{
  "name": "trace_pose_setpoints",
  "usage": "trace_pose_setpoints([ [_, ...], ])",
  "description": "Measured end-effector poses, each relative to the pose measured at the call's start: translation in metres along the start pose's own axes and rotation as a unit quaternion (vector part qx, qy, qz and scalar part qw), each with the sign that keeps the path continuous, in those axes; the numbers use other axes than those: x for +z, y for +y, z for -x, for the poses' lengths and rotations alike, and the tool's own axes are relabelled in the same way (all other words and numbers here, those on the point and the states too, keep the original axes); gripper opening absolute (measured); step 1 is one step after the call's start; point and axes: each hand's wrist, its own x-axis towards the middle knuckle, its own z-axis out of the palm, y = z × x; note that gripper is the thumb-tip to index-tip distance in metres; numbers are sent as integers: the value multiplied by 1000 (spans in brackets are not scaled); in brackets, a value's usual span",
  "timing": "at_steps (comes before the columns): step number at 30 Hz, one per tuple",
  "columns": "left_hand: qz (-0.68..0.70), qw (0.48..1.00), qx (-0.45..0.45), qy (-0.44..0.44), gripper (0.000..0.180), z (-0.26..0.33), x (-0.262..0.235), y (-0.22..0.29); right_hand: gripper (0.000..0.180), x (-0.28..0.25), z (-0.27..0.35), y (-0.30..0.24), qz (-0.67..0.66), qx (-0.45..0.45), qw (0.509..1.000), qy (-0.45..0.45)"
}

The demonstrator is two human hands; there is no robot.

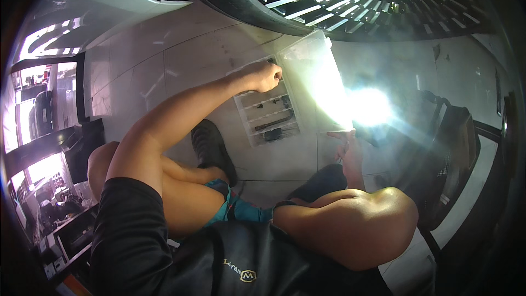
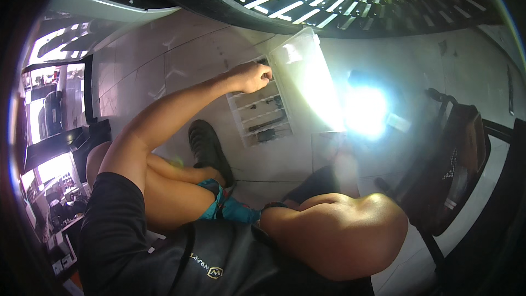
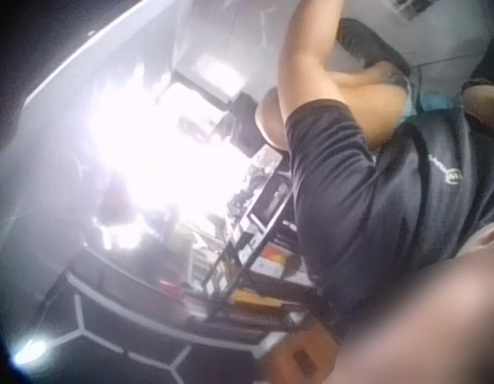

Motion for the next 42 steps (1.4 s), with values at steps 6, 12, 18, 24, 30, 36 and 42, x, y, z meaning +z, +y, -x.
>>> trace_pose_setpoints([
  [6,-75,992,-70,67,25,-37,-9,-19,33,-11,13,-6,2,31,1000,4],
  [12,-167,976,-134,-29,31,-20,-20,-56,34,7,10,-14,22,-54,996,-72],
  [18,-47,997,-4,-59,27,36,27,-33,33,38,-5,-41,125,25,975,-181],
  [24,-9,995,96,-13,16,73,71,-11,29,39,-13,-55,136,3,968,-210],
  [30,-76,985,127,-89,17,83,102,7,28,26,-21,-42,131,-27,973,-190],
  [36,-64,987,143,-39,13,76,105,22,24,23,-16,-31,99,-22,981,-167],
  [42,11,996,82,47,15,65,101,19,25,26,-2,-24,34,-29,989,-143],
])
